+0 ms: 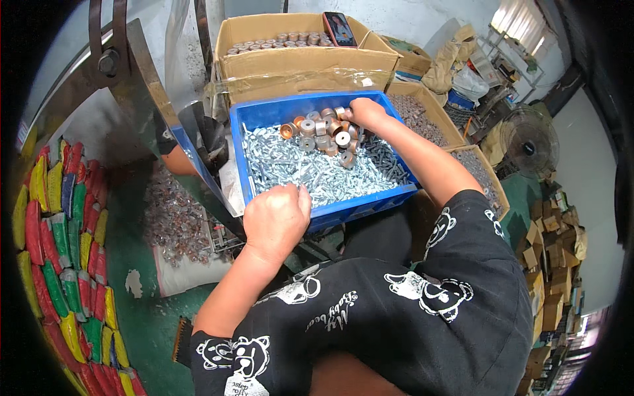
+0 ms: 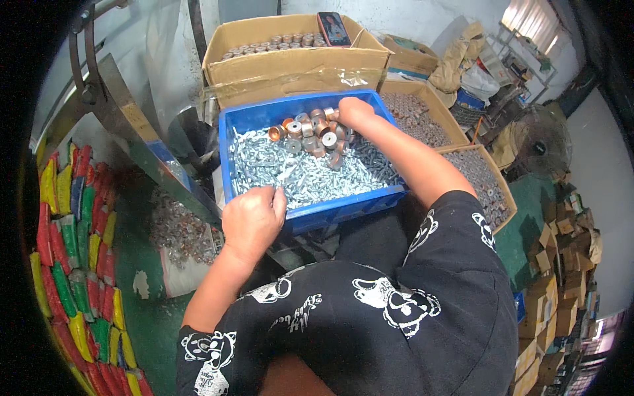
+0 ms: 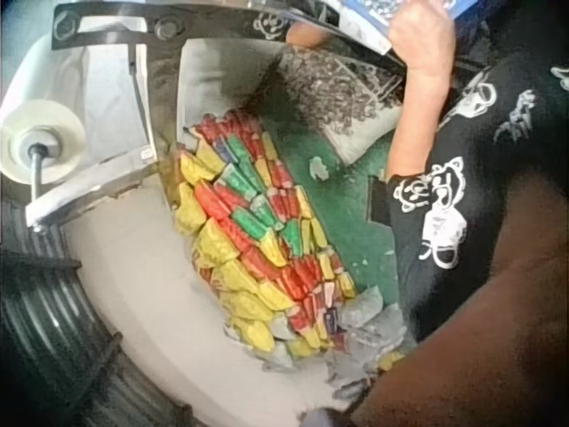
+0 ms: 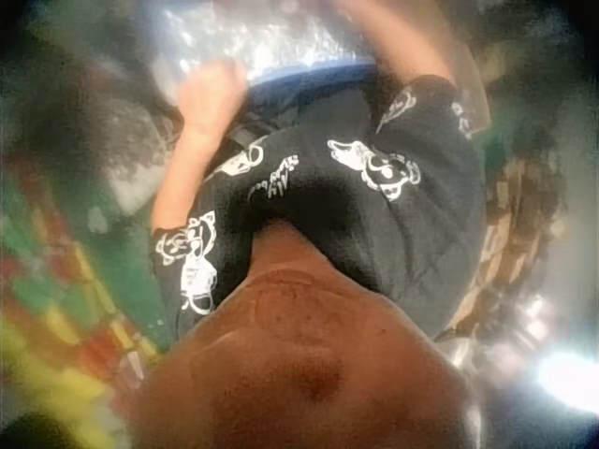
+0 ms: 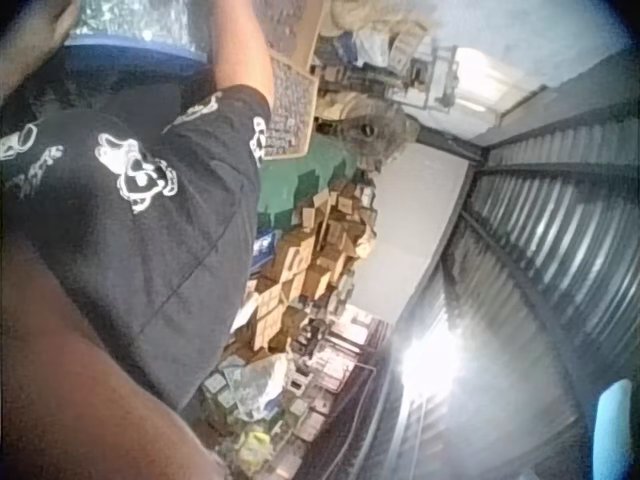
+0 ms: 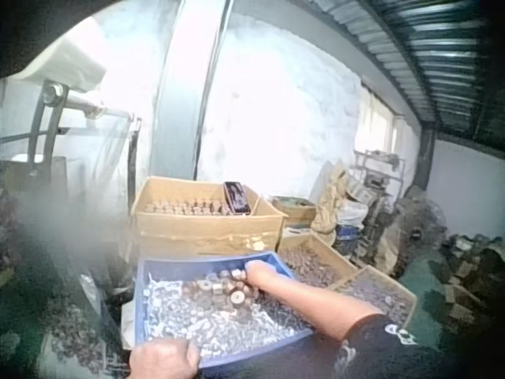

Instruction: The person transfers metal bushings between cardboard boxes and a blue plastic bin filled with screws, then arranges the bushings in rows inside the cardboard boxes by hand.

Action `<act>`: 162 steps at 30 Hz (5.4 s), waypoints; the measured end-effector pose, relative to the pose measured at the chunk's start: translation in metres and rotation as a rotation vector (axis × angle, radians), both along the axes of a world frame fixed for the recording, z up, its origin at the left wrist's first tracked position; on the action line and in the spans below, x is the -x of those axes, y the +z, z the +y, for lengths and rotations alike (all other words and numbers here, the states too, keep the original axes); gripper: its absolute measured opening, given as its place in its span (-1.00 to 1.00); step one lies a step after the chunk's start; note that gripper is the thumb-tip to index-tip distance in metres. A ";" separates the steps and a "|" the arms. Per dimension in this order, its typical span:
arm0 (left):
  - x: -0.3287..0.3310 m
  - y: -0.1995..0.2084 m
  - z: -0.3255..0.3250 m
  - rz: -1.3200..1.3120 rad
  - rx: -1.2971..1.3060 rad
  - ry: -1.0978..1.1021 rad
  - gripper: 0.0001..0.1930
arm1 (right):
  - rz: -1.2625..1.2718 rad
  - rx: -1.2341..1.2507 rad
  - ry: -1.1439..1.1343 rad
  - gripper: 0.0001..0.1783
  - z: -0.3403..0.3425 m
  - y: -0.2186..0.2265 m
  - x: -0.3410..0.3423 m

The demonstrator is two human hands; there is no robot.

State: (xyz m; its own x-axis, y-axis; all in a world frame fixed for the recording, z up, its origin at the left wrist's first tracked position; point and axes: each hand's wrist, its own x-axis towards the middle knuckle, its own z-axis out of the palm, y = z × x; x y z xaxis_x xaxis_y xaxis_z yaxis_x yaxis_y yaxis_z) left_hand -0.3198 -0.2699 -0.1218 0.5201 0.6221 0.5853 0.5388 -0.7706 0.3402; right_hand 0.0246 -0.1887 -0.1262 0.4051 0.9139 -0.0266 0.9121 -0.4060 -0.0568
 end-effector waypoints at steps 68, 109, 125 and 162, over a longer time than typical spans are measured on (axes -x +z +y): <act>-0.007 -0.001 -0.004 0.212 0.022 0.245 -0.64 | 0.172 0.206 0.856 -0.68 -0.113 -0.019 0.040; 0.002 -0.001 0.001 -0.007 -0.020 -0.019 -0.68 | 0.422 0.035 0.725 -0.71 -0.054 0.045 0.104; -0.006 -0.001 -0.005 0.162 -0.003 0.106 -0.68 | 0.706 -0.569 0.729 -0.68 0.076 0.044 0.212; -0.011 0.007 -0.005 0.197 0.065 0.127 -0.67 | 1.448 -1.486 -0.656 -0.62 -0.379 -0.083 -0.281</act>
State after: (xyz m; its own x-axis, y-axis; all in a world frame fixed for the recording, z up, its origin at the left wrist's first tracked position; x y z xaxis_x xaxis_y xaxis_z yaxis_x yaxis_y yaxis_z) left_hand -0.3083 -0.2750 -0.1148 0.5355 0.7231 0.4364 0.6910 -0.6722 0.2658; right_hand 0.3058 -0.5677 -0.2091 0.9381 0.3264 -0.1159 -0.2545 0.4227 -0.8698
